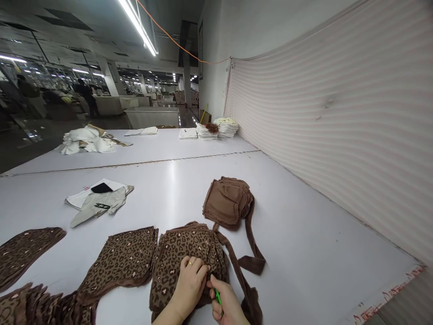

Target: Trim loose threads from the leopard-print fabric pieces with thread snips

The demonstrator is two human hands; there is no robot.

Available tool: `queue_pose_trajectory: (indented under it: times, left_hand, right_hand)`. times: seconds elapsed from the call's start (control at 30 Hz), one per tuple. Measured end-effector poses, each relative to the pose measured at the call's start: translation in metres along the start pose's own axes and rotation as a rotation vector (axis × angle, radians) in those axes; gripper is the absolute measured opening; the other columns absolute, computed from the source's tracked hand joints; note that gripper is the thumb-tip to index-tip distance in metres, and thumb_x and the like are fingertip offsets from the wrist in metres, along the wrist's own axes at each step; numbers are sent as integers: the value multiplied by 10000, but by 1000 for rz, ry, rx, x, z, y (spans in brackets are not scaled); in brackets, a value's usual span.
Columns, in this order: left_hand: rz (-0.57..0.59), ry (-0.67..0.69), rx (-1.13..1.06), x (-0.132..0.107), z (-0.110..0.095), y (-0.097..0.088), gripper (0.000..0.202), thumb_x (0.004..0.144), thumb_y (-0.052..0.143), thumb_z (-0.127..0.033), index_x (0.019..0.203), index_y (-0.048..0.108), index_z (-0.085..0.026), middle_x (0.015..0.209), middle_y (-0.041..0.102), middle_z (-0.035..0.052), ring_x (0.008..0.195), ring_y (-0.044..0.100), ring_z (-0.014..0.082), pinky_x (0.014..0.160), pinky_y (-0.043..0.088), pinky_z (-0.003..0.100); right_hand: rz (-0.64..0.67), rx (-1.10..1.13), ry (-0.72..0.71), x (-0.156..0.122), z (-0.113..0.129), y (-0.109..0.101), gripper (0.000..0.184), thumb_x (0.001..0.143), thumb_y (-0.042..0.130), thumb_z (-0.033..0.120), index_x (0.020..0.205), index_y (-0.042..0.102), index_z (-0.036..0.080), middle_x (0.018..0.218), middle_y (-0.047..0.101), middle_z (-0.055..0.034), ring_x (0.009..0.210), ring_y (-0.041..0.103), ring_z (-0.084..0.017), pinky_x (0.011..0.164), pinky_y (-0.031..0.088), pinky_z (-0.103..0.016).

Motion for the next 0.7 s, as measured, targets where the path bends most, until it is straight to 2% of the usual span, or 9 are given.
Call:
queue_pose_trajectory:
  times: [0.37, 0.5, 0.6, 0.7]
  left_hand:
    - [-76, 9, -44, -2, -2, -5, 204, 893, 432, -122, 880, 609, -223, 852, 598, 10, 847, 516, 185, 884, 321, 419]
    - [-94, -27, -117, -2, 2, -10, 202, 909, 423, -145, 919, 605, -231, 918, 615, 17, 883, 543, 179, 887, 339, 407]
    - [-116, -84, -137, -5, 16, -15, 173, 913, 454, -213, 990, 604, -252, 1001, 626, 25, 966, 556, 191, 918, 350, 407]
    - [-214, -225, -113, -18, 48, -27, 205, 902, 459, -317, 1032, 605, -254, 1080, 616, 51, 1038, 548, 227, 918, 377, 411]
  right_hand:
    - [-34, -14, 34, -3, 0, 0, 327, 737, 677, 451, 709, 561, 147, 496, 449, 74, 273, 188, -3, 318, 73, -175]
    - [30, -77, 59, -9, -4, -1, 472, 603, 732, 580, 723, 578, 151, 505, 463, 75, 262, 226, -12, 304, 108, -189]
    - [27, -108, -46, -13, 4, -10, 597, 487, 724, 703, 699, 562, 169, 512, 472, 76, 251, 245, -22, 296, 106, -205]
    - [-132, -121, -261, -14, 26, -29, 562, 512, 716, 698, 655, 504, 197, 482, 423, 97, 274, 238, -27, 314, 103, -201]
Point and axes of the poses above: each hand's wrist, its own x-axis towards the middle knuckle, its own y-axis out of the palm, z = x × y, the point moved 8 cm from there along x, towards the middle knuckle
